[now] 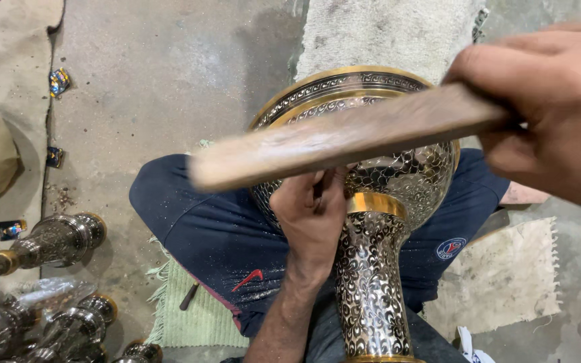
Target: The person sits cross-legged on the floor with a large engraved brass vase across their lap. They hold a small steel punch against the vase's patterned surface and strike it with a wooden mallet, repositioning the punch repeatedly to work the decorative design, briefly switching to a red-handled tool partway through.
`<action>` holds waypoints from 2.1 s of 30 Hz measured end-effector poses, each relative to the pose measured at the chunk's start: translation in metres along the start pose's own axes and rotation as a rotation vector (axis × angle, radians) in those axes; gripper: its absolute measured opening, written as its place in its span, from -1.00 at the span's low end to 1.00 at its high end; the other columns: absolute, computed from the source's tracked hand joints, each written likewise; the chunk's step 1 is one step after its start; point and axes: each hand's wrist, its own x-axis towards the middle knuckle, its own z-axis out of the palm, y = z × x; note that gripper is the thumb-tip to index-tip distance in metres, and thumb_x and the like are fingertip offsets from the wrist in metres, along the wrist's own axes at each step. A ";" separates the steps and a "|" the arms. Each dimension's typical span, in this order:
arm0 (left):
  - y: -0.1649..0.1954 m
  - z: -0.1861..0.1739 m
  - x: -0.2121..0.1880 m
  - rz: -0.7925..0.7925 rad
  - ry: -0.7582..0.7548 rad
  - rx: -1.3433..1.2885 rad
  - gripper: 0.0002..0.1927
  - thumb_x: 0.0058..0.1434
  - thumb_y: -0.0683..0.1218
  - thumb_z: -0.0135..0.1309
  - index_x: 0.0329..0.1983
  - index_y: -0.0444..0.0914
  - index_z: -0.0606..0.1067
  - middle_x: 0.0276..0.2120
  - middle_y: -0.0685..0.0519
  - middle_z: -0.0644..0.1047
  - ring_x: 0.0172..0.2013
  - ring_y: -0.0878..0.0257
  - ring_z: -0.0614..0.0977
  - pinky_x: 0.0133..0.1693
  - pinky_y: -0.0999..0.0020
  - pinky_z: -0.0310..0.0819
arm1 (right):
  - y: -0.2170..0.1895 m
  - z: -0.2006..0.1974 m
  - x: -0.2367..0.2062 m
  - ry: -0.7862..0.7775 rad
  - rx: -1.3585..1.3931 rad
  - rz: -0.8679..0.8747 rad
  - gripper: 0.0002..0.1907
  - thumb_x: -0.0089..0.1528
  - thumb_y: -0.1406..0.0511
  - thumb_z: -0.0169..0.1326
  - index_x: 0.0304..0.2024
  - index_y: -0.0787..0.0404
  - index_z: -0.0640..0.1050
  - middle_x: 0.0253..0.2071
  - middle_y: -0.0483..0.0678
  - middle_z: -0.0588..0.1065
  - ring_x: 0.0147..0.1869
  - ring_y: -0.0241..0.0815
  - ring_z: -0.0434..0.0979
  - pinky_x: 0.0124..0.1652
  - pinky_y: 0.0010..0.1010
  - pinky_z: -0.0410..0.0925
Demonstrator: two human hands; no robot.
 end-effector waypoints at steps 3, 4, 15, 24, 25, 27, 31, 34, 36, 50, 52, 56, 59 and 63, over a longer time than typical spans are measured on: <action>0.001 -0.001 0.002 0.033 -0.013 -0.005 -0.95 0.41 -0.24 0.17 -0.18 -0.31 0.52 -0.38 0.11 0.61 -0.48 0.47 0.58 -0.56 0.53 0.46 | 0.000 0.002 -0.001 -0.037 -0.034 0.053 -0.69 -0.04 0.51 0.22 -0.24 0.21 0.60 -0.41 0.04 0.57 -0.30 -0.10 0.64 -0.24 -0.25 0.47; 0.001 -0.001 0.001 0.051 -0.013 0.000 -0.97 0.42 -0.24 0.16 -0.13 -0.32 0.54 -0.39 0.10 0.58 -0.45 0.46 0.59 -0.54 0.54 0.50 | 0.000 0.002 -0.001 -0.050 -0.005 0.091 -0.70 -0.02 0.52 0.21 -0.23 0.21 0.60 -0.42 0.03 0.56 -0.32 -0.11 0.64 -0.25 -0.26 0.47; -0.014 -0.002 -0.002 -0.029 -0.057 -0.029 -0.96 0.40 -0.28 0.07 -0.15 -0.33 0.52 -0.45 0.07 0.63 -0.58 0.45 0.59 -0.63 0.55 0.50 | -0.004 0.006 -0.005 0.042 -0.028 0.006 -0.70 -0.03 0.50 0.23 -0.23 0.25 0.60 -0.43 0.04 0.56 -0.39 -0.09 0.61 -0.31 -0.26 0.46; -0.021 -0.001 0.000 0.090 -0.068 -0.038 -0.95 0.40 -0.26 0.06 -0.15 -0.26 0.52 -0.43 0.06 0.58 -0.44 0.36 0.64 -0.51 0.52 0.61 | -0.007 0.008 -0.004 0.031 -0.049 0.021 -0.73 -0.03 0.49 0.24 -0.26 0.22 0.59 -0.44 0.02 0.53 -0.38 -0.07 0.59 -0.31 -0.26 0.45; -0.021 -0.001 0.000 0.074 -0.070 -0.014 -0.92 0.39 -0.26 0.06 -0.19 -0.24 0.54 -0.52 0.11 0.54 -0.51 0.39 0.61 -0.58 0.57 0.59 | -0.007 0.008 -0.005 0.011 -0.037 0.046 -0.73 -0.03 0.50 0.24 -0.26 0.22 0.58 -0.45 0.00 0.52 -0.38 -0.09 0.58 -0.32 -0.28 0.45; -0.020 -0.002 0.001 -0.002 -0.119 0.016 -0.94 0.39 -0.26 0.09 -0.17 -0.28 0.56 -0.43 0.07 0.63 -0.49 0.37 0.68 -0.55 0.56 0.67 | -0.006 0.008 -0.006 -0.022 0.105 0.125 -0.74 0.03 0.53 0.21 -0.23 0.23 0.57 -0.45 0.00 0.49 -0.39 -0.12 0.55 -0.36 -0.31 0.44; -0.014 -0.009 0.004 -0.053 -0.170 -0.106 -0.91 0.39 -0.27 0.08 -0.06 -0.33 0.52 -0.25 0.00 0.69 -0.30 0.30 0.78 -0.33 0.48 0.80 | -0.002 0.013 -0.011 0.029 -0.101 0.025 -0.74 0.02 0.53 0.24 -0.24 0.27 0.59 -0.46 0.07 0.51 -0.42 -0.04 0.57 -0.34 -0.27 0.41; -0.011 -0.010 0.010 0.112 -0.186 -0.107 -0.80 0.47 -0.29 0.03 0.12 -0.32 0.50 -0.14 -0.05 0.66 -0.10 0.22 0.77 -0.15 0.45 0.83 | 0.006 0.017 -0.015 0.129 0.017 -0.008 -0.70 -0.01 0.62 0.20 -0.22 0.38 0.56 -0.43 0.14 0.49 -0.39 0.00 0.55 -0.38 -0.25 0.38; -0.010 -0.014 0.015 0.090 -0.222 -0.202 -0.84 0.51 -0.28 0.06 0.11 -0.27 0.50 -0.15 -0.03 0.66 -0.12 0.24 0.76 -0.11 0.47 0.81 | 0.012 0.023 -0.019 0.113 0.068 0.058 -0.64 0.00 0.64 0.15 -0.15 0.40 0.56 -0.41 0.15 0.48 -0.37 0.00 0.54 -0.39 -0.27 0.37; -0.019 -0.013 0.004 0.043 -0.215 -0.068 -0.92 0.41 -0.17 0.15 -0.07 -0.23 0.59 -0.32 0.07 0.69 -0.48 0.44 0.70 -0.47 0.60 0.70 | 0.005 0.028 -0.030 0.007 0.071 0.062 -0.69 0.00 0.59 0.24 -0.21 0.36 0.56 -0.46 0.11 0.48 -0.40 -0.03 0.58 -0.40 -0.28 0.40; -0.020 -0.010 0.001 0.014 -0.189 -0.127 -0.93 0.48 -0.18 0.05 -0.09 -0.20 0.55 -0.28 0.09 0.71 -0.45 0.48 0.73 -0.47 0.64 0.71 | -0.001 0.023 -0.029 0.007 0.002 0.050 -0.67 -0.03 0.57 0.28 -0.22 0.35 0.56 -0.45 0.11 0.48 -0.41 -0.02 0.57 -0.40 -0.28 0.39; -0.015 -0.005 -0.007 0.213 -0.113 0.000 -0.90 0.50 -0.16 0.10 0.04 -0.21 0.55 -0.20 0.07 0.69 -0.28 0.38 0.73 -0.35 0.56 0.73 | -0.011 0.020 -0.025 0.118 0.079 0.023 -0.68 0.08 0.64 0.20 -0.13 0.40 0.52 -0.34 0.16 0.47 -0.30 0.03 0.55 -0.33 -0.29 0.39; -0.018 -0.004 -0.005 0.205 -0.115 -0.051 -0.93 0.47 -0.16 0.12 -0.04 -0.23 0.55 -0.22 0.09 0.69 -0.36 0.42 0.70 -0.45 0.57 0.67 | -0.016 0.019 -0.025 0.093 0.353 0.157 -0.73 0.14 0.60 0.18 -0.13 0.37 0.49 -0.38 0.09 0.47 -0.33 -0.05 0.56 -0.38 -0.32 0.36; -0.022 -0.005 -0.002 0.128 -0.120 0.053 -0.89 0.44 -0.15 0.18 -0.25 -0.20 0.58 -0.47 0.16 0.61 -0.54 0.46 0.62 -0.52 0.51 0.53 | -0.016 0.012 -0.024 0.066 0.051 0.033 -0.61 -0.10 0.58 0.23 -0.21 0.32 0.57 -0.39 0.08 0.52 -0.30 0.00 0.56 -0.30 -0.24 0.40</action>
